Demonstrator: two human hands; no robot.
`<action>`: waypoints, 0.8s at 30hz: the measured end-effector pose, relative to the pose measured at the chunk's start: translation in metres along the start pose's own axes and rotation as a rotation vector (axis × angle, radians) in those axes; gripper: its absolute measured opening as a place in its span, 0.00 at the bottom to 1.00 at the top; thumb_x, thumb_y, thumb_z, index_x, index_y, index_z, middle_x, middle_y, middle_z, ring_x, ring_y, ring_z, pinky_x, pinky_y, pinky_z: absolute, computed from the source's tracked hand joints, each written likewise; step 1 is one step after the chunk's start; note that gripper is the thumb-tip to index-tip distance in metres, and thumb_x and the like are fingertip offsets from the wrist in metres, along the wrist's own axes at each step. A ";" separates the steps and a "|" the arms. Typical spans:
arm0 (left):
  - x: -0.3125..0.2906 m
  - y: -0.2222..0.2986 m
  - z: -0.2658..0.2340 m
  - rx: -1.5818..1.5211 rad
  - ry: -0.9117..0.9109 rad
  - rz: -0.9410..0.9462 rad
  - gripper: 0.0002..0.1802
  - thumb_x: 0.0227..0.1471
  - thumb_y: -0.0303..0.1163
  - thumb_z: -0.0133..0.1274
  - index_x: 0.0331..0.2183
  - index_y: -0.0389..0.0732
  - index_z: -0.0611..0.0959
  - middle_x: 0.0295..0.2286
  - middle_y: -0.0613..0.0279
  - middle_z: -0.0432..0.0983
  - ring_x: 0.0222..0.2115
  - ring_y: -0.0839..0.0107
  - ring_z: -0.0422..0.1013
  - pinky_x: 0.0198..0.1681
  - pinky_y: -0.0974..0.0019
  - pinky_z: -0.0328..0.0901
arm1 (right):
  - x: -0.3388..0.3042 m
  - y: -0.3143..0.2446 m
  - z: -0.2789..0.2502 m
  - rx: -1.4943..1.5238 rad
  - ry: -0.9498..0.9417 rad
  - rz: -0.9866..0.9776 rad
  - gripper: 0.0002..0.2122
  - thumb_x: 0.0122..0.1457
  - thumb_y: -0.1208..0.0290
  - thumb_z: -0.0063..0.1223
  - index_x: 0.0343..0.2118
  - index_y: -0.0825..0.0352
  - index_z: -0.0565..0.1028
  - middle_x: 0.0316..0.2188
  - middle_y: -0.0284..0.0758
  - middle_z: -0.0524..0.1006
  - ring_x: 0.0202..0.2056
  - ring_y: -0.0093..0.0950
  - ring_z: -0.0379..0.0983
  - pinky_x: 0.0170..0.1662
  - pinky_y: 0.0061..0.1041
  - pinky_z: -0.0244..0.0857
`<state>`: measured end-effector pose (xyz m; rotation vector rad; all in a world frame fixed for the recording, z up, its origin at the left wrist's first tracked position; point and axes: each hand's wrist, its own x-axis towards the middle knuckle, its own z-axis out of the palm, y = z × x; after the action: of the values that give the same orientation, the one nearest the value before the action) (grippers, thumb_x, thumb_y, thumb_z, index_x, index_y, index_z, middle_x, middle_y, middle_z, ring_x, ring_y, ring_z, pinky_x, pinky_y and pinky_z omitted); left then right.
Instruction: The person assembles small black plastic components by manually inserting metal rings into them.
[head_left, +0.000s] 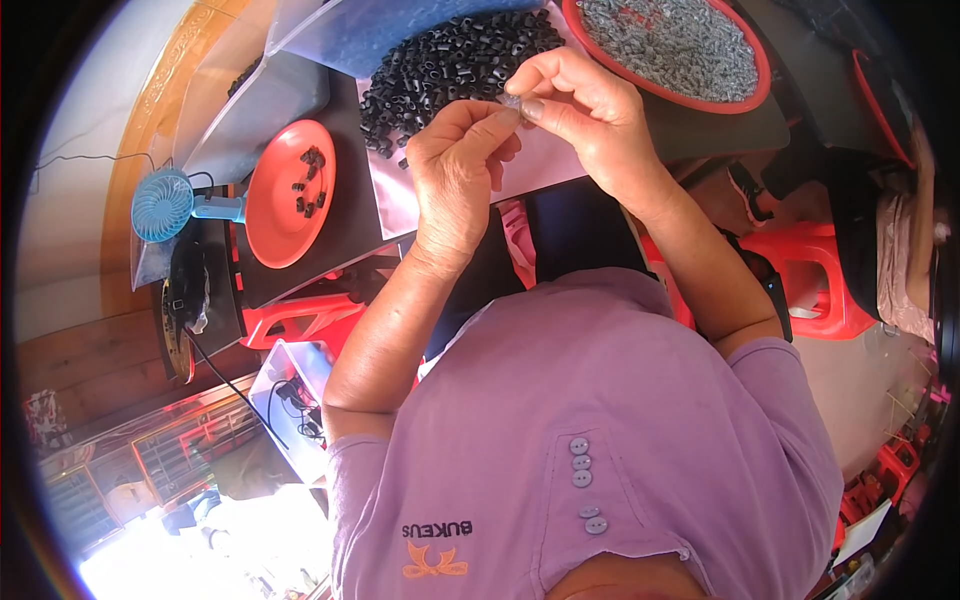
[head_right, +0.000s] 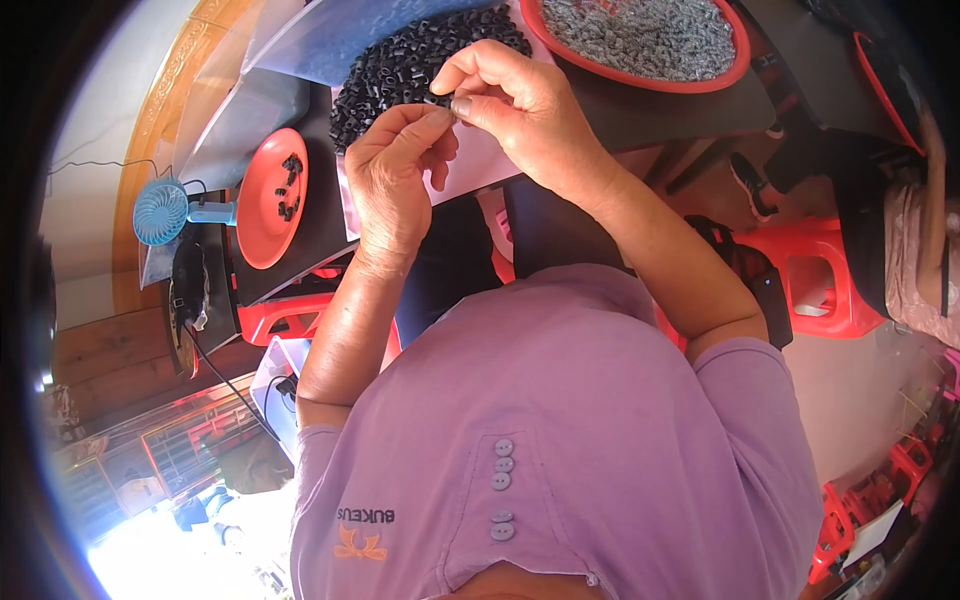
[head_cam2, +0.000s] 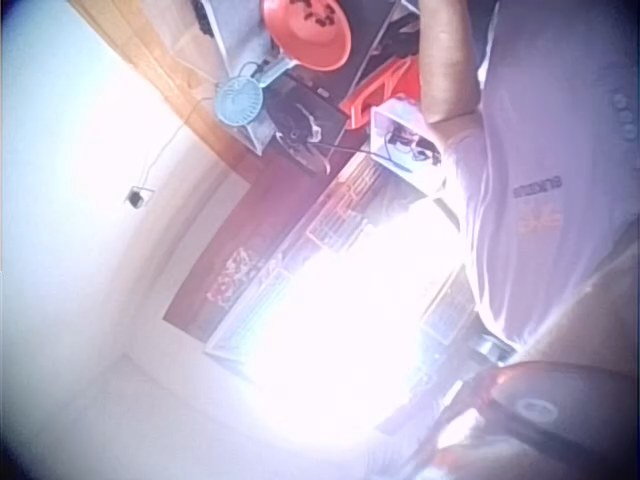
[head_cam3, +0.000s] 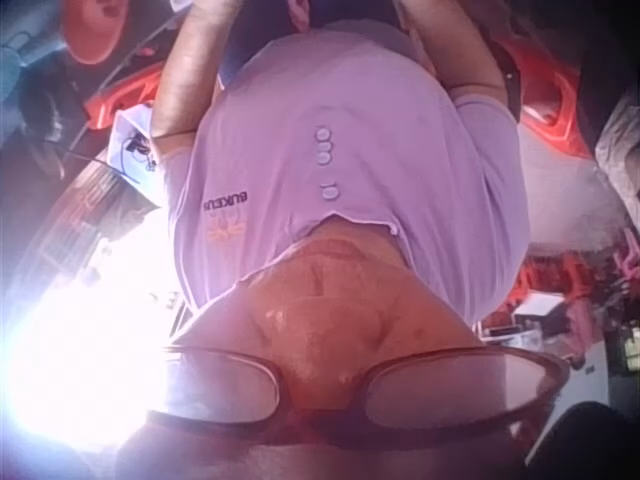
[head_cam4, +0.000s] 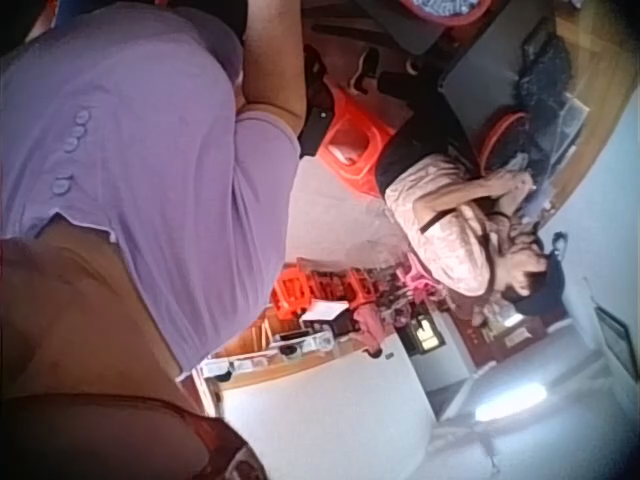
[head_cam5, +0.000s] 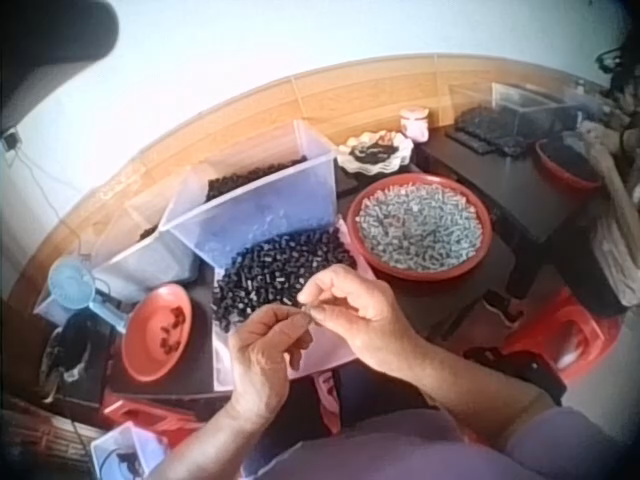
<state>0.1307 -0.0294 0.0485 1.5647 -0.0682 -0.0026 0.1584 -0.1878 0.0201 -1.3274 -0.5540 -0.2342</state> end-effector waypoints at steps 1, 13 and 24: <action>0.000 0.000 0.001 -0.020 0.012 -0.001 0.08 0.54 0.28 0.58 0.33 0.31 0.83 0.23 0.61 0.76 0.21 0.78 0.68 0.20 0.76 0.60 | 0.000 0.001 0.000 0.000 0.028 -0.033 0.07 0.57 0.85 0.52 0.38 0.70 0.76 0.32 0.28 0.78 0.34 0.16 0.73 0.39 0.16 0.67; 0.037 -0.011 -0.021 0.824 0.172 0.798 0.06 0.41 0.21 0.60 0.27 0.41 0.82 0.24 0.60 0.74 0.30 0.57 0.70 0.33 0.57 0.67 | -0.009 0.004 -0.006 -0.345 0.034 -0.119 0.09 0.53 0.86 0.53 0.36 0.67 0.75 0.28 0.34 0.79 0.28 0.22 0.76 0.32 0.20 0.68; 0.020 -0.020 -0.033 1.261 0.050 0.850 0.11 0.36 0.26 0.62 0.29 0.47 0.85 0.33 0.63 0.72 0.40 0.57 0.66 0.41 0.55 0.64 | 0.004 0.017 0.012 -0.550 0.028 -0.187 0.08 0.49 0.84 0.54 0.32 0.65 0.74 0.27 0.36 0.78 0.28 0.36 0.77 0.31 0.32 0.69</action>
<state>0.1530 0.0028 0.0296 2.6534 -0.8171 0.8973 0.1670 -0.1711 0.0098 -1.7999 -0.6150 -0.5894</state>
